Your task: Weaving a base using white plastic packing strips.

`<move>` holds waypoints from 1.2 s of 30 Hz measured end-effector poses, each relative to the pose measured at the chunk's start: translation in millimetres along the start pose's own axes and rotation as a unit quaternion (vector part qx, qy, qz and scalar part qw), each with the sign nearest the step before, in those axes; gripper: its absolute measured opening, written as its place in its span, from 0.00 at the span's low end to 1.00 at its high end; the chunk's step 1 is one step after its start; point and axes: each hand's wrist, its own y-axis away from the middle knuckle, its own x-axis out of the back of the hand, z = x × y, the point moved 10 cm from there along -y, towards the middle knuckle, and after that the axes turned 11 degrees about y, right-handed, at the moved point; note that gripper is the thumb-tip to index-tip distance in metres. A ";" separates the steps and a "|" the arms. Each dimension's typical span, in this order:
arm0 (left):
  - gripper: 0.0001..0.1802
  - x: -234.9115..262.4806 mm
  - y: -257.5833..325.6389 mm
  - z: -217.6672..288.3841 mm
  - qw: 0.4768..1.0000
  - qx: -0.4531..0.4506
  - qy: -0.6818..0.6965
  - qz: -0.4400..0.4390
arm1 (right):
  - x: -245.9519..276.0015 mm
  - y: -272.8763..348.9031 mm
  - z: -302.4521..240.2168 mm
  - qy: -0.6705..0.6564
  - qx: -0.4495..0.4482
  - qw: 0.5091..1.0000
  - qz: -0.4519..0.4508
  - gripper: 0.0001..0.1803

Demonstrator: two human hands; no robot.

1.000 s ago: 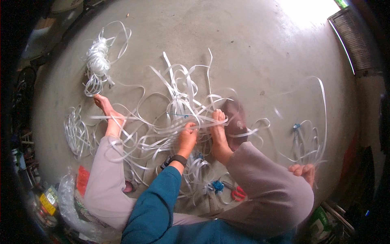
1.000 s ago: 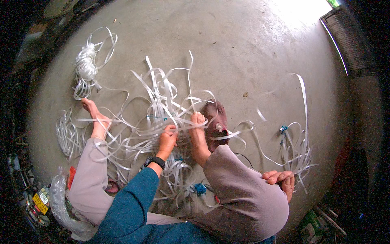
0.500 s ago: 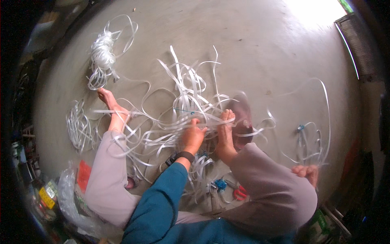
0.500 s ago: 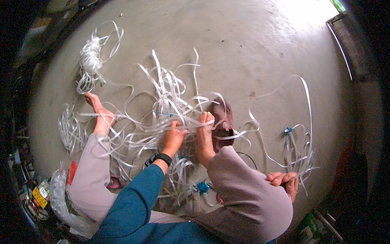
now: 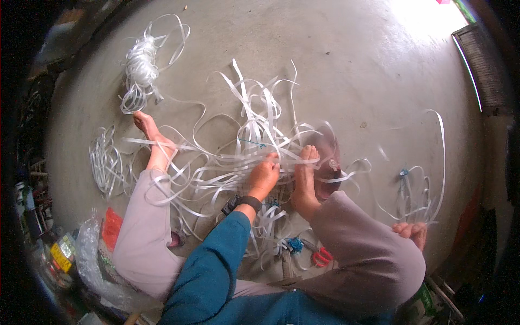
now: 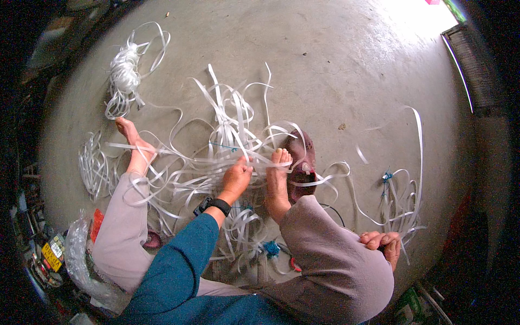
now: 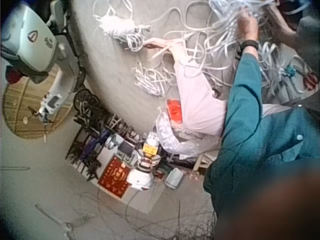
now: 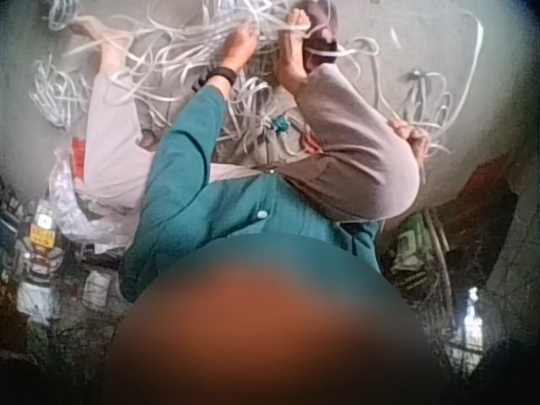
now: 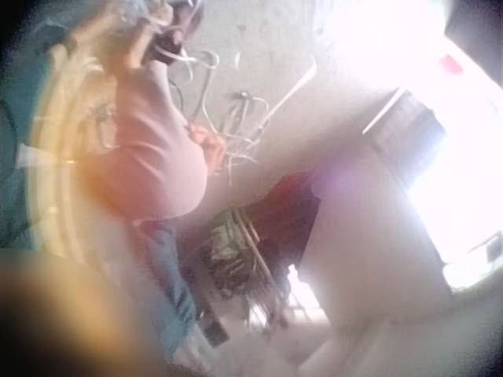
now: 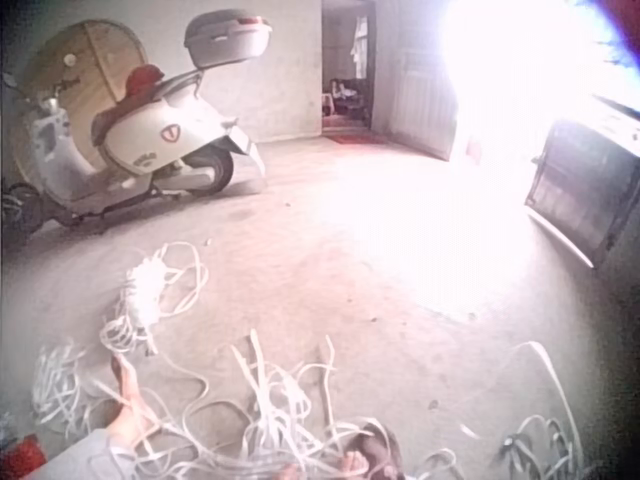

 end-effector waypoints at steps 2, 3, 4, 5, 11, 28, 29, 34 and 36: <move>0.17 1.3 -2.2 6.6 1.000 -0.019 0.008 -0.006 | -1.5 -0.6 -2.9 0.008 0.011 1.000 -0.002 0.10; 0.17 -1.6 -3.8 13.4 0.999 -0.041 0.018 -0.014 | -0.5 0.2 -4.9 0.012 0.012 1.000 0.000 0.10; 0.17 -1.5 -5.0 10.9 0.999 -0.040 0.017 -0.013 | 1.9 1.3 -3.6 0.006 0.009 1.000 0.005 0.10; 0.17 -1.8 -6.0 10.2 0.999 -0.046 0.016 -0.013 | 4.1 1.6 -2.2 0.000 0.005 1.000 0.009 0.10; 0.16 -7.1 -9.6 10.5 0.998 -0.060 -0.015 -0.021 | 6.1 -0.4 -2.1 0.008 0.013 1.000 -0.025 0.10; 0.08 0.2 20.9 16.2 0.981 -0.188 0.017 0.042 | 15.6 1.0 2.9 0.001 -0.017 1.000 0.019 0.11; 0.07 0.6 24.5 14.3 0.982 -0.186 0.019 0.034 | 16.9 1.3 5.0 0.000 -0.026 0.999 0.023 0.11; 0.08 4.2 35.1 1.7 0.988 -0.151 0.026 0.037 | 23.6 0.9 5.8 0.029 -0.006 0.999 0.020 0.12; 0.08 12.9 36.2 -14.3 0.990 -0.098 0.081 0.060 | 26.3 2.6 7.4 0.053 0.001 0.998 0.018 0.12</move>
